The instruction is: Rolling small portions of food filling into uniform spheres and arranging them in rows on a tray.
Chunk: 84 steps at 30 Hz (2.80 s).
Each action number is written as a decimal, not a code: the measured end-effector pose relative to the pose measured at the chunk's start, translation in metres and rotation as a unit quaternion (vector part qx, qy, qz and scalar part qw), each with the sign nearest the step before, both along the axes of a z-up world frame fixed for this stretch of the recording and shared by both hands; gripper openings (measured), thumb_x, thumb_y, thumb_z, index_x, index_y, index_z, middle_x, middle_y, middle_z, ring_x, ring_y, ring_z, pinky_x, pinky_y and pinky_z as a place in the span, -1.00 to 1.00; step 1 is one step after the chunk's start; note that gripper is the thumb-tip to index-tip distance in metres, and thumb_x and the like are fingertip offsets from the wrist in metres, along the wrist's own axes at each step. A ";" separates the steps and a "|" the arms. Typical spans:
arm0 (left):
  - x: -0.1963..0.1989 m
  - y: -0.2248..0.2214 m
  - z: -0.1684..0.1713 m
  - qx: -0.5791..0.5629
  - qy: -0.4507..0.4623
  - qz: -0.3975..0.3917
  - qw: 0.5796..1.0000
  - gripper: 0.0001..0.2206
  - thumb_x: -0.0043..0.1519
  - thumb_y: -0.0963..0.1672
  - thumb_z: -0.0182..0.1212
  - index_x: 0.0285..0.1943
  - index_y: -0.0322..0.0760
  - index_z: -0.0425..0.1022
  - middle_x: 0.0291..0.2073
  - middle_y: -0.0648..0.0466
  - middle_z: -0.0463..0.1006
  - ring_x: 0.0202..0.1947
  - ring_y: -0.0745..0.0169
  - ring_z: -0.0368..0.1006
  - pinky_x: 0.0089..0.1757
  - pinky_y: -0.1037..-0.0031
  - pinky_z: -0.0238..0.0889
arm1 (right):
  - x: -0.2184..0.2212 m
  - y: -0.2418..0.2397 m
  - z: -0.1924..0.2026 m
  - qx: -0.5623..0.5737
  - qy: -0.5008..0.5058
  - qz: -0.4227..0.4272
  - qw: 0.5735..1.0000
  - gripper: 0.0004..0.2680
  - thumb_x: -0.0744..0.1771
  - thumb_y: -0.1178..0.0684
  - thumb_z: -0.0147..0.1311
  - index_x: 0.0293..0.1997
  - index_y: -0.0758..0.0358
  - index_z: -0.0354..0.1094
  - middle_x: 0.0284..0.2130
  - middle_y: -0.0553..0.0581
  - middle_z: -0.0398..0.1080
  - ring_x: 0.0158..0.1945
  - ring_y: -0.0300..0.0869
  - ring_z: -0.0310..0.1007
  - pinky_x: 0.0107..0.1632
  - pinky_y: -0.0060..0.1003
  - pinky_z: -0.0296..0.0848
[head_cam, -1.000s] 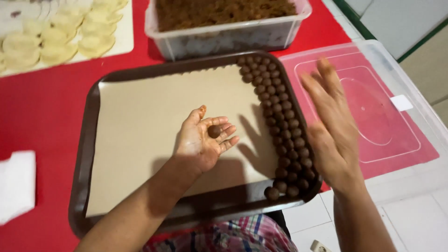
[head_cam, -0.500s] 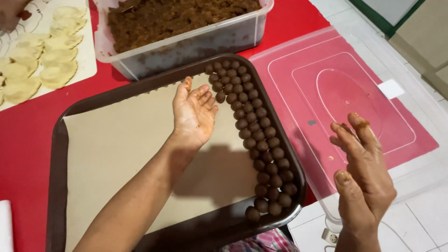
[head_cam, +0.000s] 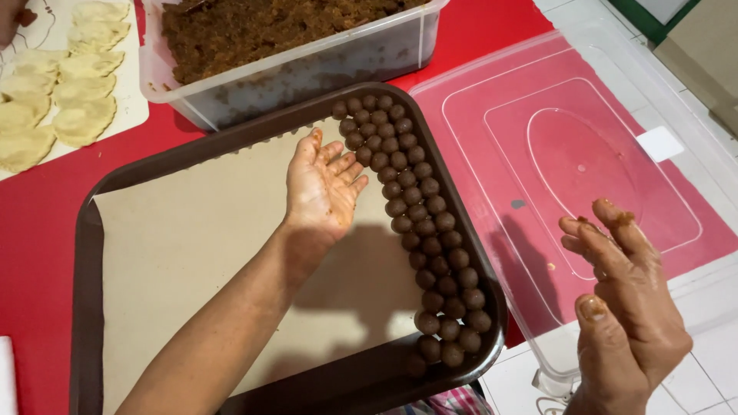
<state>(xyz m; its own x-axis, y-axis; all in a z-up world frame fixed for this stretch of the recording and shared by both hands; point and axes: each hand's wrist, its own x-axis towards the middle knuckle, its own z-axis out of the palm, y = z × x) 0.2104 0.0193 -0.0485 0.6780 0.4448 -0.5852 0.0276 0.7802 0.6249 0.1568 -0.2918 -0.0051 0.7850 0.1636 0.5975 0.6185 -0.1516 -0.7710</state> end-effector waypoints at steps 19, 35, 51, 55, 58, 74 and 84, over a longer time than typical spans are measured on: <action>-0.126 0.061 0.044 0.200 -0.006 -0.067 0.977 -0.78 0.26 -0.10 0.17 -0.13 -0.39 0.59 -0.21 -0.12 0.68 -0.19 0.03 0.63 -0.16 0.37 0.44 | -0.007 0.000 0.042 -0.080 0.029 -0.026 0.996 -0.63 0.38 0.23 -0.19 0.29 0.82 0.19 0.30 0.71 0.24 0.50 0.34 0.20 0.33 0.06 0.39; -0.246 0.175 0.019 0.267 -0.076 0.059 0.959 -0.67 0.21 -0.25 0.05 0.10 -0.69 0.47 0.02 -0.36 0.61 0.01 -0.17 0.57 -0.01 0.23 0.41 | 0.173 0.284 0.050 -0.283 -0.091 0.283 0.912 -0.76 0.36 0.07 0.00 0.07 0.34 0.49 0.04 0.23 0.53 0.11 -0.05 0.49 0.20 -0.21 0.33; -0.245 0.174 -0.005 0.340 -0.067 0.022 0.938 -0.73 0.15 -0.24 0.30 0.02 -0.48 0.64 -0.31 -0.06 0.58 -0.32 0.16 0.50 -0.26 0.37 0.42 | 0.182 0.416 0.053 -0.451 0.010 0.309 0.838 -0.67 0.19 -0.15 0.01 -0.15 0.13 0.65 -0.03 0.05 0.62 0.04 -0.19 0.57 0.10 -0.25 0.42; -0.242 0.175 -0.017 0.352 -0.107 0.030 0.929 -0.79 0.15 -0.26 0.31 -0.04 -0.47 0.62 -0.43 -0.01 0.50 -0.43 0.19 0.43 -0.31 0.40 0.34 | 0.184 0.415 0.054 -0.432 0.073 0.313 0.843 -0.68 0.20 -0.06 0.06 -0.05 0.14 0.62 0.04 0.09 0.59 0.08 -0.18 0.56 0.09 -0.27 0.47; -0.240 0.176 -0.020 0.363 -0.119 0.038 0.923 -0.80 0.13 -0.27 0.33 -0.06 -0.45 0.64 -0.44 0.00 0.50 -0.45 0.18 0.44 -0.33 0.40 0.38 | 0.185 0.414 0.061 -0.452 0.064 0.326 0.828 -0.70 0.23 -0.04 0.06 0.00 0.14 0.60 0.10 0.08 0.56 0.16 -0.15 0.54 0.18 -0.24 0.45; -0.238 0.174 -0.002 0.352 0.008 0.000 0.936 -0.71 0.01 -0.16 0.37 -0.09 -0.33 0.69 -0.27 -0.10 0.63 -0.25 0.18 0.60 -0.29 0.37 0.45 | 0.188 0.418 0.065 -0.527 0.057 0.361 0.767 -0.66 0.24 -0.06 -0.04 0.04 0.12 0.56 0.23 0.09 0.47 0.21 -0.06 0.49 0.16 -0.01 0.44; -0.238 0.175 -0.004 0.389 -0.022 0.021 0.921 -0.73 0.00 -0.16 0.35 -0.12 -0.36 0.69 -0.43 -0.13 0.60 -0.33 0.20 0.60 -0.33 0.41 0.49 | 0.204 0.422 0.063 -0.492 0.048 0.453 0.742 -0.83 0.15 0.00 -0.11 -0.56 0.16 0.42 -0.46 0.00 0.57 -0.61 -0.33 0.07 -0.44 -0.28 0.22</action>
